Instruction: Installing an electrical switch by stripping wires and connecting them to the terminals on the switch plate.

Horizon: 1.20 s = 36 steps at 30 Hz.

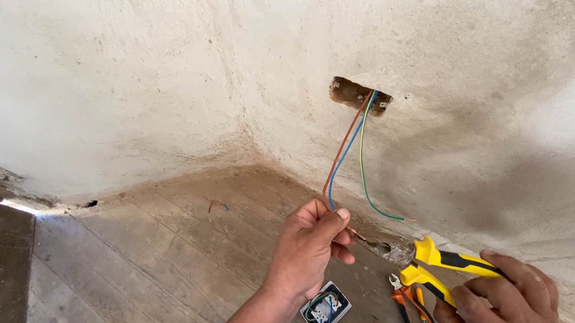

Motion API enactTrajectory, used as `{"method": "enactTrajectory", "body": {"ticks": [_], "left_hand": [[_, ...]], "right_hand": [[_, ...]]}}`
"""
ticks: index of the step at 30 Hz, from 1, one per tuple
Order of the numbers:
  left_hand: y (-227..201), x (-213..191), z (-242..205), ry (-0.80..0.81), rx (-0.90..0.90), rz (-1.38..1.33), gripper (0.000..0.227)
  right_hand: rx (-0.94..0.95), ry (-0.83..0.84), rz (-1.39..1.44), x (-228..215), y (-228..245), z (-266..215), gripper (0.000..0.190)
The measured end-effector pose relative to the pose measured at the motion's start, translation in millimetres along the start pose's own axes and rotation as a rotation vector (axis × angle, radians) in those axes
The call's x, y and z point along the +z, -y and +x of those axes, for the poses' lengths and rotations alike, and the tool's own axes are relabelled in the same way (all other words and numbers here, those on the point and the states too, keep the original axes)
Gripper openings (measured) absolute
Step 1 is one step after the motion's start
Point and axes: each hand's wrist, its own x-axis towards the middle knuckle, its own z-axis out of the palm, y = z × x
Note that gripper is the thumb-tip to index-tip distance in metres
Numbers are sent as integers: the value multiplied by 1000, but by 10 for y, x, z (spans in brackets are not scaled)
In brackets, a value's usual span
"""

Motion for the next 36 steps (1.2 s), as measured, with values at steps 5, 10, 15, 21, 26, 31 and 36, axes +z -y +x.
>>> {"method": "enactTrajectory", "body": {"ticks": [5, 10, 15, 21, 26, 31, 36], "left_hand": [[-13, 35, -47, -3, -6, -44, 13], [-17, 54, -62, -12, -26, -45, 12], [-11, 49, -44, -13, -26, -40, 14], [-46, 93, -59, -44, -42, -42, 12], [-31, 83, -40, -65, -58, -27, 13], [13, 61, -7, -56, -39, -35, 16], [12, 83, -16, -53, -32, -29, 15]], "right_hand": [[-16, -53, 31, -16, 13, 5, 22], [-6, -17, 7, 14, -12, -59, 24], [-75, -128, 44, 67, -48, -47, 26], [-102, -176, 8, 102, -80, -45, 23], [-114, -180, 15, 110, -87, -47, 24], [-145, -187, 8, 130, -109, -59, 23], [-166, -214, 27, 158, -149, -94, 22]]}}
